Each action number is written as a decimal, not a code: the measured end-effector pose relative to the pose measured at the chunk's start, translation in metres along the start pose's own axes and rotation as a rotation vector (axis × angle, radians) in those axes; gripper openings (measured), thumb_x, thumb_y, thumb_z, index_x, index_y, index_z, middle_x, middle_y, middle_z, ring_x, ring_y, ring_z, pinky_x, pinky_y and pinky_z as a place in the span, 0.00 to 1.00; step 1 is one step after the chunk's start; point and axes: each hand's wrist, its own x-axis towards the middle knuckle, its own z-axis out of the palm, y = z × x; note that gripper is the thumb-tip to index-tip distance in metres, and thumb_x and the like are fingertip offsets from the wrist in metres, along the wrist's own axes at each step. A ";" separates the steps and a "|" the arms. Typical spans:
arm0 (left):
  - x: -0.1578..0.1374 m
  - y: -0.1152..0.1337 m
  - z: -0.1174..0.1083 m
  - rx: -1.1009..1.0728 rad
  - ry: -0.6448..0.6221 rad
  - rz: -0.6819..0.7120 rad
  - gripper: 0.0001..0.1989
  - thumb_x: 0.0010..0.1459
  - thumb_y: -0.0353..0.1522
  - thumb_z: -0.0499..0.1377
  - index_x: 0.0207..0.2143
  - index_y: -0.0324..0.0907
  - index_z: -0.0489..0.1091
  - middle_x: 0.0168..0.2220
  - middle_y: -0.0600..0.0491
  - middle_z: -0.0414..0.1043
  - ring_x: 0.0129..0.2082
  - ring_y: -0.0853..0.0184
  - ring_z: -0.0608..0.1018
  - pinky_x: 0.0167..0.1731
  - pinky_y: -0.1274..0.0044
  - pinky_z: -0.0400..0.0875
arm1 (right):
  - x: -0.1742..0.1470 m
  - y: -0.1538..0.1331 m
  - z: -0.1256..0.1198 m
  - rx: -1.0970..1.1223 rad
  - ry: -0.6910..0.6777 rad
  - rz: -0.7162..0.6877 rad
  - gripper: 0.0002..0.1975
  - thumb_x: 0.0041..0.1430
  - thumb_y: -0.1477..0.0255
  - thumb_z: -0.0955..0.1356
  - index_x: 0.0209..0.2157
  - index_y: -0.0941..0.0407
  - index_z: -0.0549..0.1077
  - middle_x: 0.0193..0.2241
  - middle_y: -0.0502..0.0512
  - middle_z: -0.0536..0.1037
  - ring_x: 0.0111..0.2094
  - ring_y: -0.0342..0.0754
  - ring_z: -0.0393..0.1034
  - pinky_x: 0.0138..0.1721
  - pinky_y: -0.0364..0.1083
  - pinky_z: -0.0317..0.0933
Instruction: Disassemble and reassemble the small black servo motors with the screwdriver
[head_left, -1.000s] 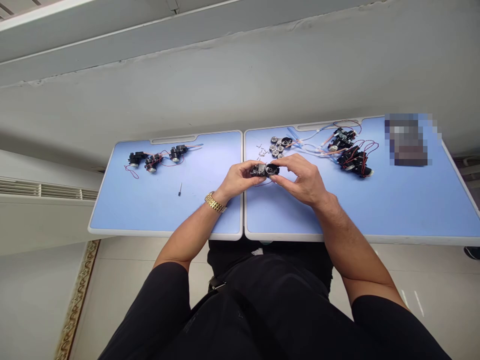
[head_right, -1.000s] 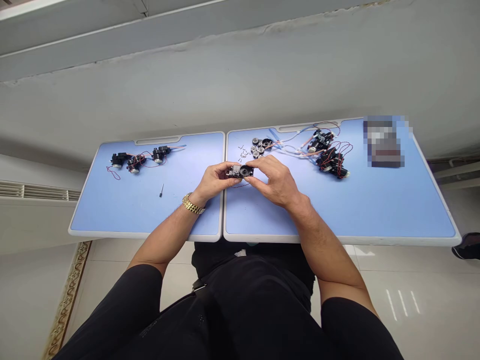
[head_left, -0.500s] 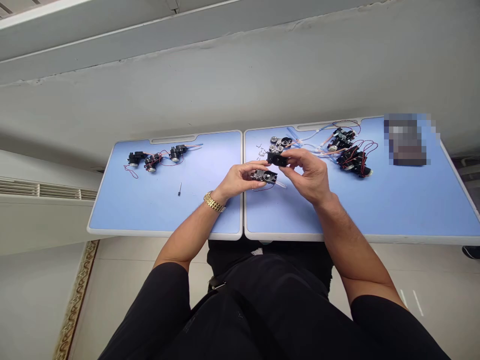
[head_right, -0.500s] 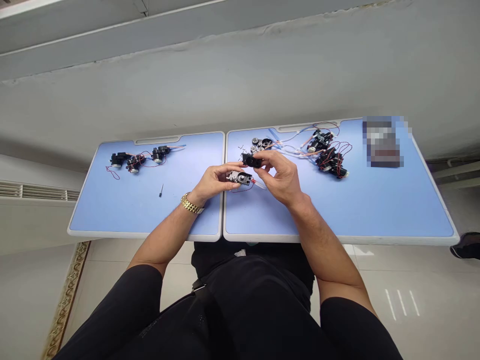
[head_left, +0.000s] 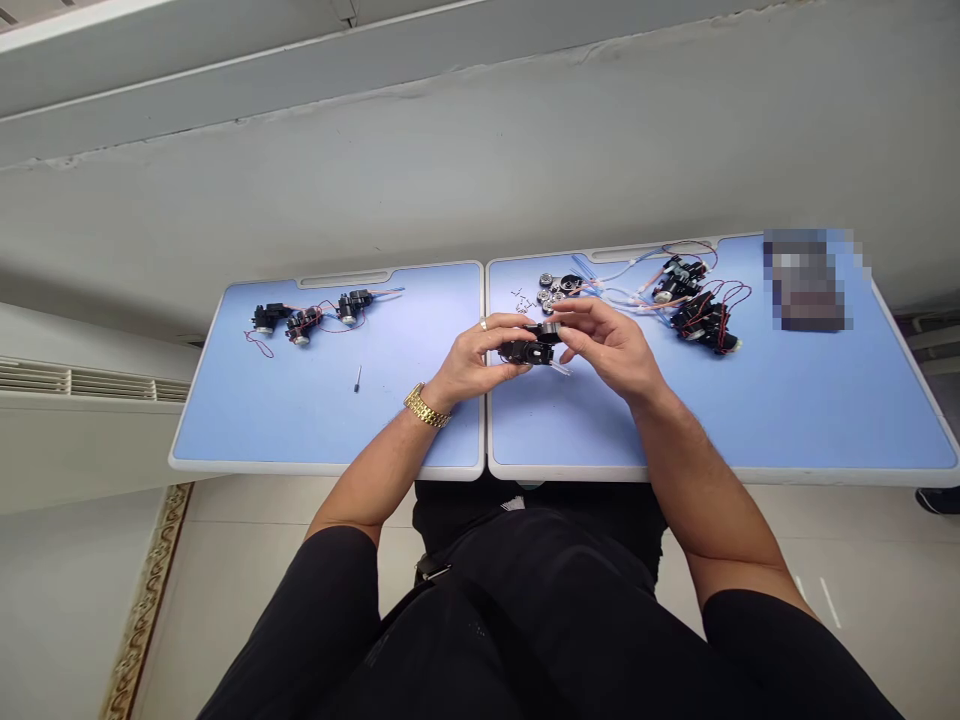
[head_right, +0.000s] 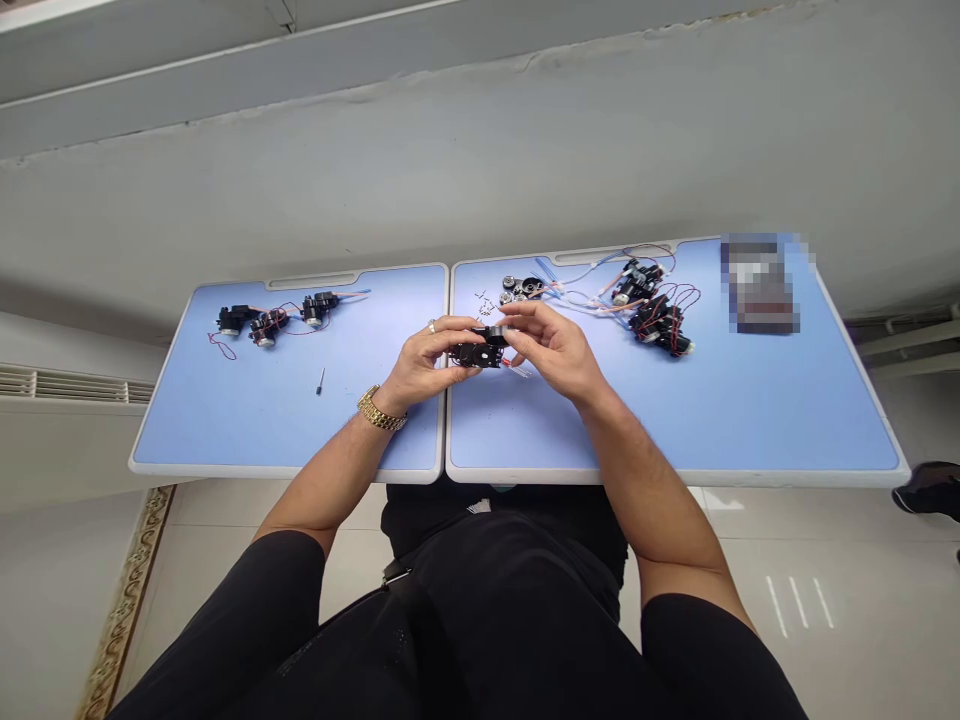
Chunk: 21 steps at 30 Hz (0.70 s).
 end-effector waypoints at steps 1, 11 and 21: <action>0.000 0.001 -0.001 0.017 0.002 0.022 0.19 0.60 0.32 0.76 0.54 0.50 0.85 0.60 0.45 0.82 0.59 0.55 0.83 0.60 0.60 0.81 | 0.001 0.000 -0.001 0.004 -0.013 0.041 0.23 0.65 0.50 0.79 0.52 0.51 0.81 0.41 0.55 0.87 0.40 0.52 0.84 0.32 0.48 0.80; 0.000 -0.008 0.000 -0.038 -0.012 0.066 0.19 0.63 0.35 0.76 0.57 0.51 0.84 0.70 0.43 0.74 0.66 0.54 0.81 0.51 0.66 0.85 | -0.002 -0.006 -0.001 -0.103 0.046 -0.036 0.19 0.62 0.57 0.80 0.50 0.50 0.83 0.42 0.54 0.87 0.43 0.52 0.83 0.43 0.51 0.77; -0.001 -0.013 0.002 -0.066 -0.028 -0.005 0.20 0.63 0.38 0.76 0.57 0.49 0.84 0.69 0.41 0.76 0.61 0.54 0.84 0.52 0.62 0.86 | -0.003 0.000 0.002 -0.259 0.080 -0.221 0.18 0.60 0.73 0.76 0.52 0.50 0.81 0.46 0.52 0.87 0.47 0.51 0.83 0.46 0.51 0.79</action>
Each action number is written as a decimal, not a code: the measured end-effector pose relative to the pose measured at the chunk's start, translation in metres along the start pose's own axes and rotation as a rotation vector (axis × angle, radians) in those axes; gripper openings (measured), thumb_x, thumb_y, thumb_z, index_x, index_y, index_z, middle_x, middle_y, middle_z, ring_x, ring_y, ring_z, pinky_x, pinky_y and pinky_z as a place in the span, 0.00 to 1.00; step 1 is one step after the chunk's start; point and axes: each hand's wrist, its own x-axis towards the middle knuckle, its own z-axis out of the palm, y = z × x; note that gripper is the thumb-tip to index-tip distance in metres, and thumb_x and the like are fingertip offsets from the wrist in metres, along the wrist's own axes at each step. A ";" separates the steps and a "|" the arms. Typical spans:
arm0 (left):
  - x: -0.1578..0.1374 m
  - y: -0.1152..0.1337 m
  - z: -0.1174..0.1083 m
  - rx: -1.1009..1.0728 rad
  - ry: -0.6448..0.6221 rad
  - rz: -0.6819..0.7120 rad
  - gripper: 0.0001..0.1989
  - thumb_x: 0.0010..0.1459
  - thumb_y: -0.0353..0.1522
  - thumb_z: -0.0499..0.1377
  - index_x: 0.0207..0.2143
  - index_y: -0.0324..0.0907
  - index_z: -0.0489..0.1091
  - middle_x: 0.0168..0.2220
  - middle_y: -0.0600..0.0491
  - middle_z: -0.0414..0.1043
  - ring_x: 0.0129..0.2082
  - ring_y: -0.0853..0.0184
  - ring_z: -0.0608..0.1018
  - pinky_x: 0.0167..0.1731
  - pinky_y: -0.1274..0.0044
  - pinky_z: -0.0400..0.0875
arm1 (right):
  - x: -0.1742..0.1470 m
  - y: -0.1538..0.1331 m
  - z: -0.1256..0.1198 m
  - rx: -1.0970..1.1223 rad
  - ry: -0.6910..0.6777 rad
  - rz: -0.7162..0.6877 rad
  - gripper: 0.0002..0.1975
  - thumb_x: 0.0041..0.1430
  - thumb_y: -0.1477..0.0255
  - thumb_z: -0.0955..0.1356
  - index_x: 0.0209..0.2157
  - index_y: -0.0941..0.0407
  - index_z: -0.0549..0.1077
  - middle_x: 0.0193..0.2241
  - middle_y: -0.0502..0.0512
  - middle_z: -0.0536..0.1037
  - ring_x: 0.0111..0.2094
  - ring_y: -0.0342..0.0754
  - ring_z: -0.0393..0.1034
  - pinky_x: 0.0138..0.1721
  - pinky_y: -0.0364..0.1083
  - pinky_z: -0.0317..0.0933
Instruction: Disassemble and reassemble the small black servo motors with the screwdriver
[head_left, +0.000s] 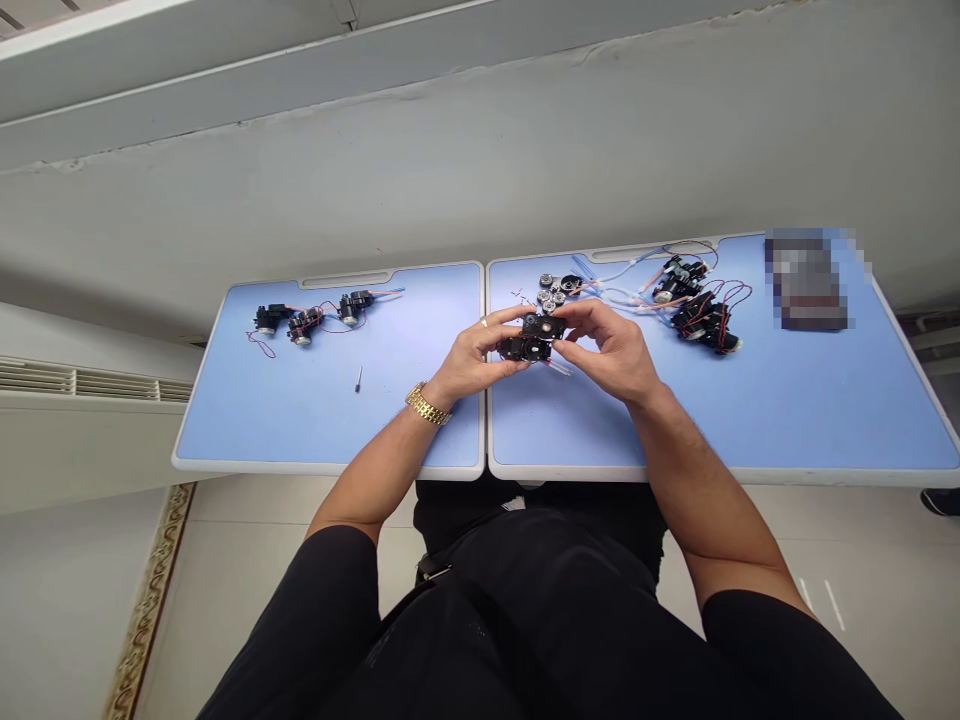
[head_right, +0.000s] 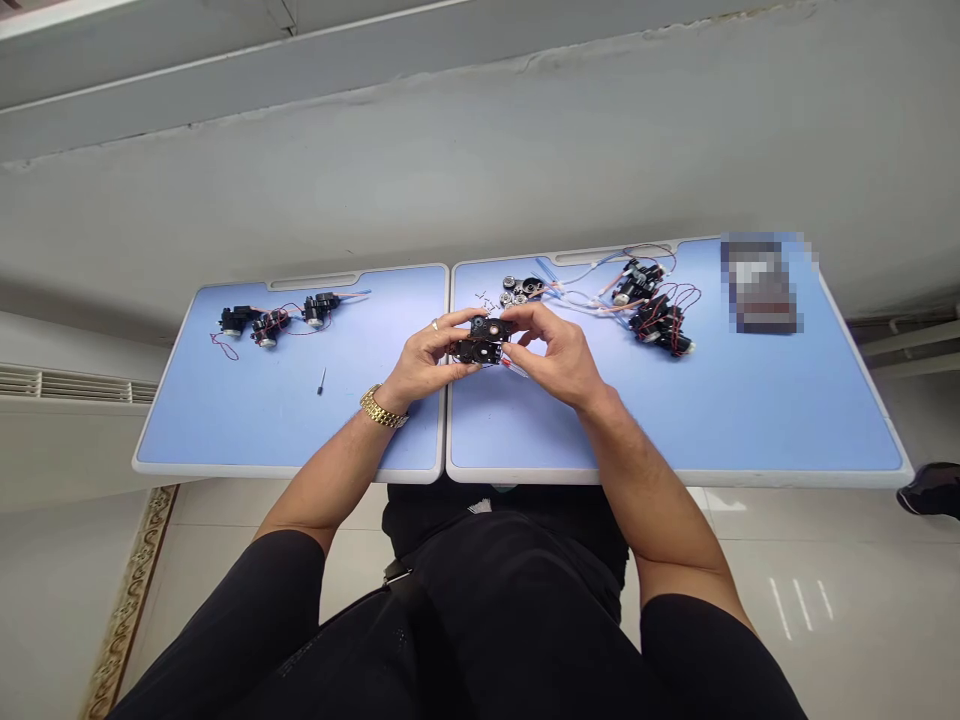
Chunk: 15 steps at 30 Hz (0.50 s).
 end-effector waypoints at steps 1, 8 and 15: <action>0.000 0.000 0.000 0.004 -0.002 -0.003 0.20 0.63 0.37 0.76 0.57 0.49 0.84 0.69 0.41 0.76 0.60 0.55 0.85 0.52 0.63 0.86 | 0.000 0.000 0.000 -0.015 0.001 -0.007 0.17 0.60 0.73 0.76 0.51 0.50 0.81 0.46 0.52 0.87 0.47 0.51 0.83 0.46 0.51 0.79; -0.001 -0.001 0.000 0.000 0.003 -0.006 0.20 0.63 0.35 0.76 0.56 0.48 0.84 0.69 0.41 0.76 0.57 0.57 0.86 0.50 0.65 0.86 | -0.001 0.000 0.000 -0.056 0.027 -0.027 0.17 0.60 0.72 0.76 0.51 0.51 0.80 0.44 0.52 0.87 0.45 0.51 0.84 0.46 0.52 0.79; 0.000 0.002 0.000 -0.044 0.001 0.018 0.19 0.63 0.37 0.77 0.56 0.49 0.84 0.73 0.42 0.72 0.67 0.51 0.80 0.51 0.65 0.86 | -0.002 -0.004 0.000 -0.049 0.005 0.133 0.12 0.66 0.61 0.76 0.47 0.51 0.82 0.36 0.51 0.86 0.37 0.50 0.81 0.42 0.51 0.75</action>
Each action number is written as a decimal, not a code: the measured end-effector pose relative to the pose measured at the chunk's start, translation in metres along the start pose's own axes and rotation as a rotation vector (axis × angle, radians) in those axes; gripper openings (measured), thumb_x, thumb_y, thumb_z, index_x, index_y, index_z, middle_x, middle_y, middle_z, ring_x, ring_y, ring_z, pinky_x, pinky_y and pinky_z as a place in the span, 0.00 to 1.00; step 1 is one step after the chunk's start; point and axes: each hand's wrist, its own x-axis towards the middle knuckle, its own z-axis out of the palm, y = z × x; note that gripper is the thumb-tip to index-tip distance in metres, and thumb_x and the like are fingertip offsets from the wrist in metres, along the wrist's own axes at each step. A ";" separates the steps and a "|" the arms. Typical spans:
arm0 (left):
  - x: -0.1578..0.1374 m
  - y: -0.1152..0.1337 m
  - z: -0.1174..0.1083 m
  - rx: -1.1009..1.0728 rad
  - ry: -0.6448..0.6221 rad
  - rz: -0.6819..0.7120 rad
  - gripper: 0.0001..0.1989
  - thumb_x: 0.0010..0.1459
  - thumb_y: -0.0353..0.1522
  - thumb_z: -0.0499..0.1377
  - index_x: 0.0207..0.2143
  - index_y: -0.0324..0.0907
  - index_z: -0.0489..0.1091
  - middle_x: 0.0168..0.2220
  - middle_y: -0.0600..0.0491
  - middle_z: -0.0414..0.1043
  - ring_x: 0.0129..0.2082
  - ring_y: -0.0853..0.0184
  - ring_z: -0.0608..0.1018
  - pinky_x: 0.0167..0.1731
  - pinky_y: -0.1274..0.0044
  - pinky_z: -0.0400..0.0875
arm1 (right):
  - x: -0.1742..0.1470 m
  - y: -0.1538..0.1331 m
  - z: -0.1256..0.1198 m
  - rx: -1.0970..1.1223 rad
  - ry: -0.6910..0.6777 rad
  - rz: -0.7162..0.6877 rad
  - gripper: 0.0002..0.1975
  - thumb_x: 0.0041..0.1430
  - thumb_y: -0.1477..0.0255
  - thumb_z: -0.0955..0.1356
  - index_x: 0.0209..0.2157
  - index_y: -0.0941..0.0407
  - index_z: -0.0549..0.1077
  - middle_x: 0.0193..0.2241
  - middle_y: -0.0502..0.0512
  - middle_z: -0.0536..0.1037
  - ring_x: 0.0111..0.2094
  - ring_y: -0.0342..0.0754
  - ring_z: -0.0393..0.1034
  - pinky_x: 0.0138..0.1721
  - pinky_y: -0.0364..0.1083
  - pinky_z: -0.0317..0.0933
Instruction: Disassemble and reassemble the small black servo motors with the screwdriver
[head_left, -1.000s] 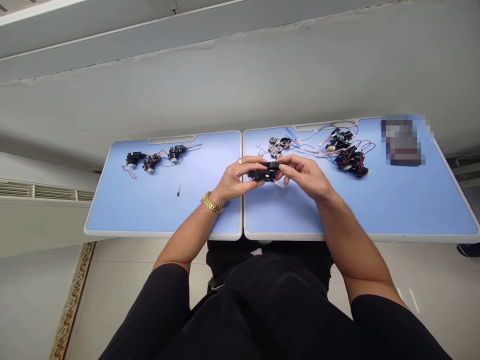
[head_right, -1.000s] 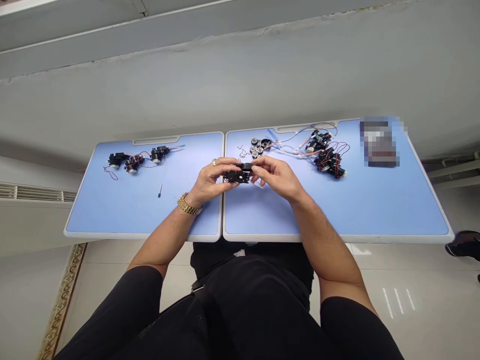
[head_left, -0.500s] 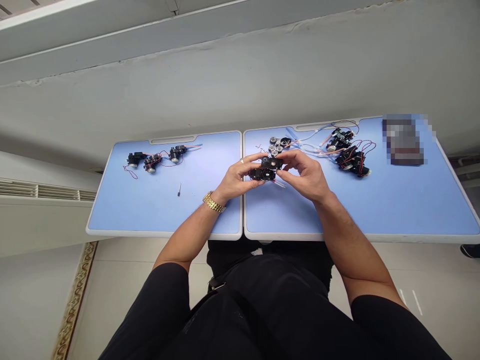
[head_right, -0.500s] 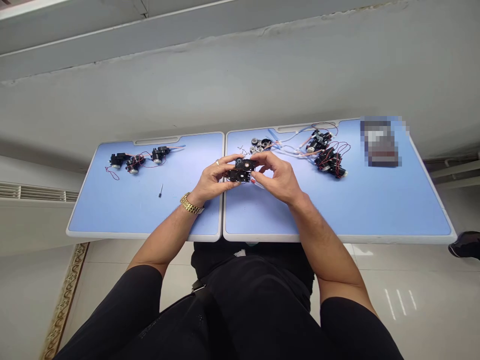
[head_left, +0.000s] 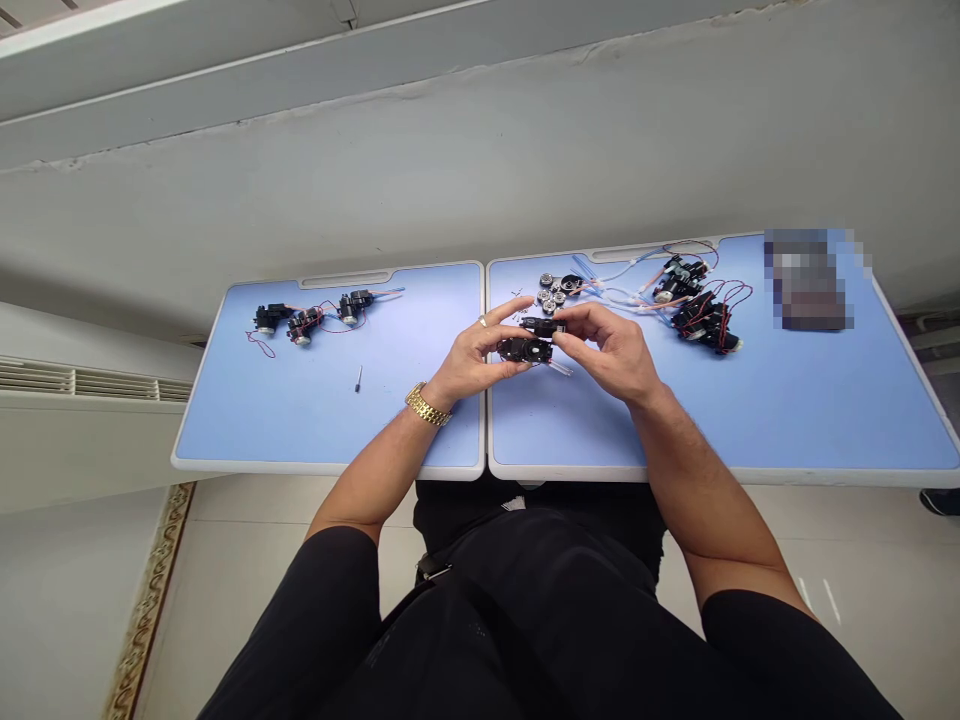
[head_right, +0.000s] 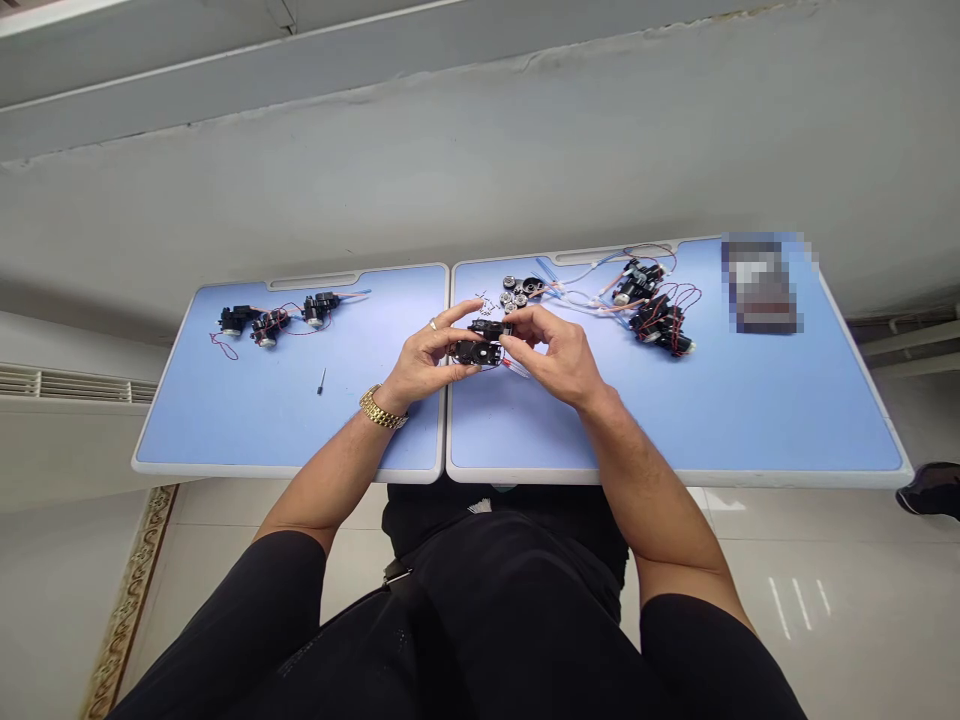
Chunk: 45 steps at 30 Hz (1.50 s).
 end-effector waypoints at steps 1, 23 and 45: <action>0.000 0.000 0.000 -0.004 -0.008 -0.010 0.20 0.63 0.37 0.77 0.56 0.49 0.84 0.71 0.42 0.74 0.66 0.52 0.81 0.52 0.64 0.86 | 0.000 0.000 0.000 0.006 -0.008 0.033 0.13 0.67 0.58 0.76 0.45 0.52 0.82 0.34 0.51 0.86 0.36 0.50 0.81 0.41 0.51 0.74; 0.001 -0.004 0.001 -0.283 0.109 -0.254 0.23 0.54 0.40 0.82 0.51 0.49 0.87 0.59 0.45 0.82 0.59 0.58 0.84 0.55 0.66 0.86 | -0.001 0.016 0.001 -0.553 0.005 -0.469 0.18 0.75 0.63 0.70 0.62 0.51 0.79 0.49 0.61 0.89 0.45 0.59 0.85 0.48 0.58 0.79; 0.000 -0.012 0.005 -0.142 0.063 -0.120 0.21 0.60 0.38 0.79 0.55 0.53 0.84 0.58 0.48 0.79 0.54 0.63 0.83 0.54 0.68 0.81 | -0.001 -0.001 0.003 -0.343 -0.044 -0.504 0.18 0.76 0.58 0.71 0.62 0.45 0.80 0.54 0.59 0.87 0.54 0.60 0.82 0.58 0.62 0.76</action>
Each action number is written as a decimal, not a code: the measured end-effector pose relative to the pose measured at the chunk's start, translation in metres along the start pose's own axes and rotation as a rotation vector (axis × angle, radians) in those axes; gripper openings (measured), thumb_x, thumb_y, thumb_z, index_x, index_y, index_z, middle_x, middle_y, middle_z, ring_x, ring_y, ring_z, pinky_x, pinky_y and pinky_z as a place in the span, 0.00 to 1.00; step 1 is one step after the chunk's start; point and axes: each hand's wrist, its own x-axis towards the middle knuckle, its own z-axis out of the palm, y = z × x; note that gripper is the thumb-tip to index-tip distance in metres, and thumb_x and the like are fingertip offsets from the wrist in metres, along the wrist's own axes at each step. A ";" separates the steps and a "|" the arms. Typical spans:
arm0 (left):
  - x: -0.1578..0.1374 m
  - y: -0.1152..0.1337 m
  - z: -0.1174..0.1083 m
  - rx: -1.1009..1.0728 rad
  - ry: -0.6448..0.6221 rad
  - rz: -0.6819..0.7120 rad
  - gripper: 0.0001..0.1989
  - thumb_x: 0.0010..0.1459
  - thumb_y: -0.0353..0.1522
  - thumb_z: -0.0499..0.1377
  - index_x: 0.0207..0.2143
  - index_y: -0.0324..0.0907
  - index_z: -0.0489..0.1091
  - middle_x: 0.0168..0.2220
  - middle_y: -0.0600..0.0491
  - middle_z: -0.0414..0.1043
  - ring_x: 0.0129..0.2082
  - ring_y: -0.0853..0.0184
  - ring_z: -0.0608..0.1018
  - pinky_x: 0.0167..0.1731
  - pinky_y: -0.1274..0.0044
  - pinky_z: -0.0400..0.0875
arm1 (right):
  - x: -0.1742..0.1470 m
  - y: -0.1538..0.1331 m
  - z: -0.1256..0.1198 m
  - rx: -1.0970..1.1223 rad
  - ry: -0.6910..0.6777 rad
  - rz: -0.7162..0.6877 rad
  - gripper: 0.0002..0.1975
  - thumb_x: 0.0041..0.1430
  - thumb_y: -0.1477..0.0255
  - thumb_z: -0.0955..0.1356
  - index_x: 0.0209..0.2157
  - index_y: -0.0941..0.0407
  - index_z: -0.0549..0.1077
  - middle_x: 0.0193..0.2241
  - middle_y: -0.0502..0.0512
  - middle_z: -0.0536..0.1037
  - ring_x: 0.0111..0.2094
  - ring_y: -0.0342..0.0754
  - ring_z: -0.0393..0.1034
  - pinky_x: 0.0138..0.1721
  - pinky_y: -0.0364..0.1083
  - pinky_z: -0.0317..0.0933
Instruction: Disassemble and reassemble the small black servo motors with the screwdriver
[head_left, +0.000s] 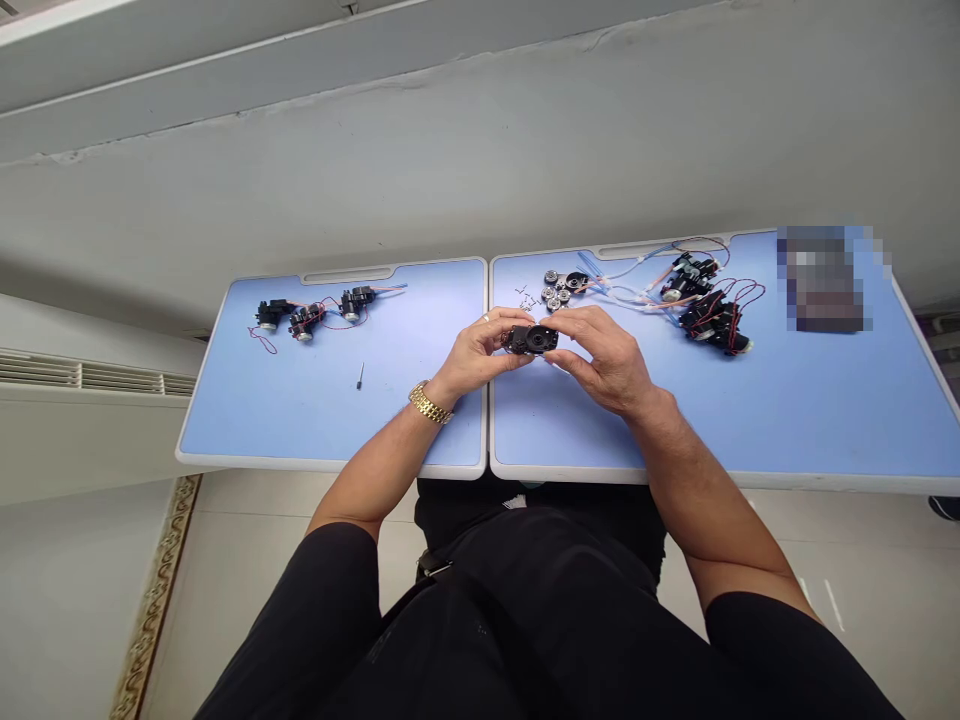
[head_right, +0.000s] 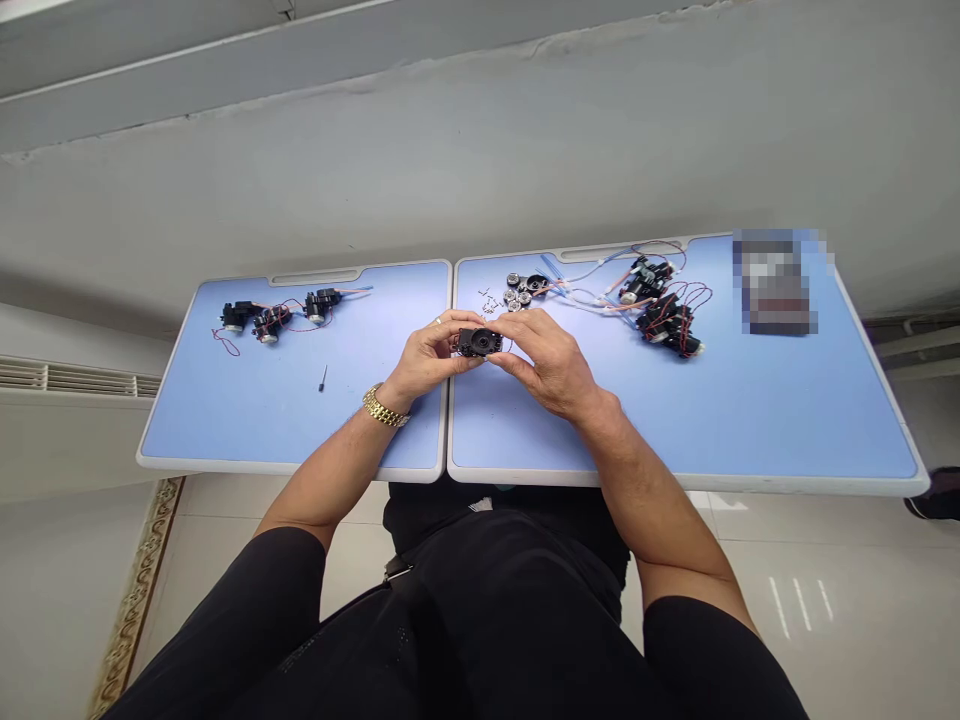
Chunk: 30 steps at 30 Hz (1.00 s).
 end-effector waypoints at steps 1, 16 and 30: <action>0.000 -0.001 0.000 0.005 -0.001 0.001 0.21 0.60 0.38 0.79 0.54 0.53 0.84 0.58 0.48 0.79 0.54 0.63 0.83 0.54 0.68 0.81 | 0.000 0.000 0.000 -0.002 0.004 -0.004 0.18 0.76 0.58 0.71 0.62 0.45 0.80 0.53 0.59 0.87 0.54 0.60 0.82 0.58 0.61 0.76; -0.004 -0.002 0.000 -0.004 0.042 -0.125 0.24 0.57 0.42 0.80 0.53 0.45 0.83 0.49 0.49 0.83 0.46 0.64 0.84 0.51 0.68 0.82 | -0.001 0.002 -0.002 -0.041 0.022 0.014 0.17 0.75 0.62 0.72 0.61 0.47 0.81 0.50 0.58 0.89 0.48 0.59 0.84 0.52 0.60 0.77; -0.002 0.010 0.001 -0.069 0.042 -0.196 0.25 0.56 0.41 0.80 0.54 0.45 0.82 0.50 0.48 0.84 0.46 0.64 0.85 0.51 0.68 0.84 | 0.000 0.001 -0.006 0.000 0.171 0.197 0.20 0.77 0.53 0.67 0.58 0.47 0.82 0.50 0.57 0.89 0.41 0.55 0.83 0.46 0.55 0.78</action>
